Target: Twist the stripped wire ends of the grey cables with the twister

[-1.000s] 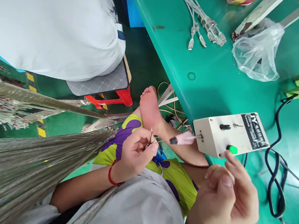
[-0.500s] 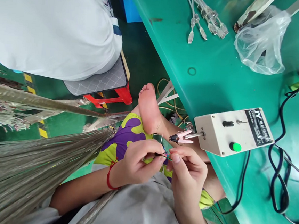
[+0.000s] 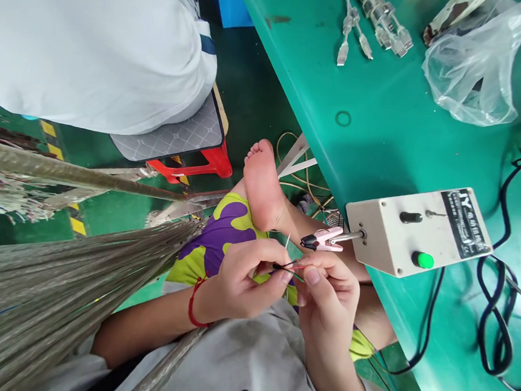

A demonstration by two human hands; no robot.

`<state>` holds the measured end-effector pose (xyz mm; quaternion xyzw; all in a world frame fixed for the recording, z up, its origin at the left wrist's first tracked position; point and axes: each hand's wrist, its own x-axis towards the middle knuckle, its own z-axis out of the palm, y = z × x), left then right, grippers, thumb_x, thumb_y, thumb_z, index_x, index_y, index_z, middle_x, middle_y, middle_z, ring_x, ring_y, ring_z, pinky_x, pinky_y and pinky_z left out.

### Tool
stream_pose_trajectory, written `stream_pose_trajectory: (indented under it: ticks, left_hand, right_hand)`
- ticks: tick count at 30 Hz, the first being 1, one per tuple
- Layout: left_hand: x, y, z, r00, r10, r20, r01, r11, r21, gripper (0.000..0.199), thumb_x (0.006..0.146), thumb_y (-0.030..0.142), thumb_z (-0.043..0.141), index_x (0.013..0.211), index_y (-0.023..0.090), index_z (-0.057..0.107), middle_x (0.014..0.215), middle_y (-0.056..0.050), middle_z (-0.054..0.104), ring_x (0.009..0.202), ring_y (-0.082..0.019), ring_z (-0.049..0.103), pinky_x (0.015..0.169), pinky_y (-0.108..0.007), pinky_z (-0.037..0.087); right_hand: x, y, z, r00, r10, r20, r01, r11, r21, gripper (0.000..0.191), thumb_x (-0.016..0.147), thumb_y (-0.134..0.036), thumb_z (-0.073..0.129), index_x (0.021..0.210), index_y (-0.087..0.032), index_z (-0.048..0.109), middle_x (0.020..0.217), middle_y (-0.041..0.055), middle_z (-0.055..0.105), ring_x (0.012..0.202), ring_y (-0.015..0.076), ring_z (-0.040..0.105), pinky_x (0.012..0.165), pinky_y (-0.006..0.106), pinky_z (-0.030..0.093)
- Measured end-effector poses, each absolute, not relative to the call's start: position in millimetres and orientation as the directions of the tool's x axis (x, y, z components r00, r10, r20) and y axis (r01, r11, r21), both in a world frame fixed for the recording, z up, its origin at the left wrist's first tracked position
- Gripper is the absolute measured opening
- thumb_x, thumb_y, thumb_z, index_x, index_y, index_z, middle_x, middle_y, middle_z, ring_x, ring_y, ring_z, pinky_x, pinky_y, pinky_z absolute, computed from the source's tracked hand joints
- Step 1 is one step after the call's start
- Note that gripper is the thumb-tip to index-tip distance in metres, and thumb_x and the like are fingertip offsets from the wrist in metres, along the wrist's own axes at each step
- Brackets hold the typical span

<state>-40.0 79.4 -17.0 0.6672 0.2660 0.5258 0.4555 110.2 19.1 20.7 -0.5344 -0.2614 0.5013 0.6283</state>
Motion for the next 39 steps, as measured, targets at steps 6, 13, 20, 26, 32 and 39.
stream_pose_trajectory:
  ticks: [6, 13, 20, 26, 32, 39]
  left_hand:
    - [-39, 76, -22, 0.235, 0.879, 0.416, -0.149, -0.390, 0.909, 0.009, 0.109, 0.018, 0.079, 0.110, 0.022, 0.071, 0.078, 0.003, 0.072, 0.053, -0.007, 0.054, 0.052, -0.019, 0.045]
    - [-35, 79, -23, 0.205, 0.917, 0.342, -0.194, -0.304, 0.933, 0.015, 0.110, 0.015, 0.078, 0.109, 0.025, 0.068, 0.072, 0.009, 0.056, 0.049, -0.005, 0.041, 0.046, -0.019, 0.032]
    - [-29, 85, -23, 0.187, 0.930, 0.316, -0.212, -0.276, 0.937, 0.014, 0.111, 0.019, 0.079, 0.108, 0.025, 0.067, 0.071, 0.009, 0.057, 0.050, -0.006, 0.041, 0.046, -0.019, 0.032]
    - [-28, 86, -21, 0.208, 0.935, 0.287, -0.178, -0.252, 0.951, 0.014, 0.111, 0.020, 0.079, 0.105, 0.024, 0.067, 0.070, 0.008, 0.057, 0.050, -0.006, 0.044, 0.047, -0.019, 0.034]
    - [-25, 87, -23, 0.241, 0.934, 0.263, -0.187, -0.221, 0.957, 0.014, 0.111, 0.019, 0.077, 0.105, 0.024, 0.066, 0.076, 0.006, 0.062, 0.053, -0.007, 0.051, 0.048, -0.018, 0.038]
    - [-24, 87, -23, 0.260, 0.933, 0.250, -0.199, -0.202, 0.959, 0.015, 0.111, 0.018, 0.076, 0.104, 0.024, 0.065, 0.076, 0.007, 0.060, 0.053, -0.006, 0.046, 0.048, -0.018, 0.036]
  right_hand:
    - [113, 25, 14, 0.396, 0.901, -0.175, -0.325, -0.040, -0.945, 0.040, 0.110, -0.055, 0.085, 0.083, -0.026, 0.093, 0.053, -0.0023, 0.064, 0.045, 0.0130, 0.051, 0.046, 0.026, 0.038]
    - [129, 46, 0, 0.444, 0.861, -0.250, -0.409, -0.053, -0.911, 0.054, 0.099, -0.077, 0.087, 0.083, -0.026, 0.089, 0.068, 0.0010, 0.070, 0.052, 0.0174, 0.059, 0.052, 0.033, 0.050]
    - [129, 50, -10, 0.366, 0.906, -0.211, -0.436, -0.033, -0.899, 0.057, 0.108, -0.079, 0.079, 0.117, -0.025, 0.094, 0.061, -0.0024, 0.062, 0.055, 0.0179, 0.056, 0.053, 0.030, 0.044]
    - [128, 50, -24, 0.414, 0.900, -0.140, -0.382, 0.032, -0.924, 0.049, 0.113, -0.076, 0.075, 0.107, -0.029, 0.089, 0.053, -0.0103, 0.035, 0.047, 0.0155, 0.030, 0.052, 0.033, 0.039]
    - [131, 46, -31, 0.461, 0.877, -0.137, -0.349, 0.037, -0.937, 0.046, 0.112, -0.074, 0.076, 0.107, -0.031, 0.091, 0.055, -0.0103, 0.030, 0.046, 0.0169, 0.020, 0.051, 0.039, 0.036]
    - [133, 47, -32, 0.390, 0.910, -0.141, -0.343, 0.002, -0.939, 0.053, 0.115, -0.078, 0.067, 0.115, -0.029, 0.088, 0.052, -0.0115, 0.027, 0.044, 0.0174, 0.018, 0.048, 0.036, 0.026]
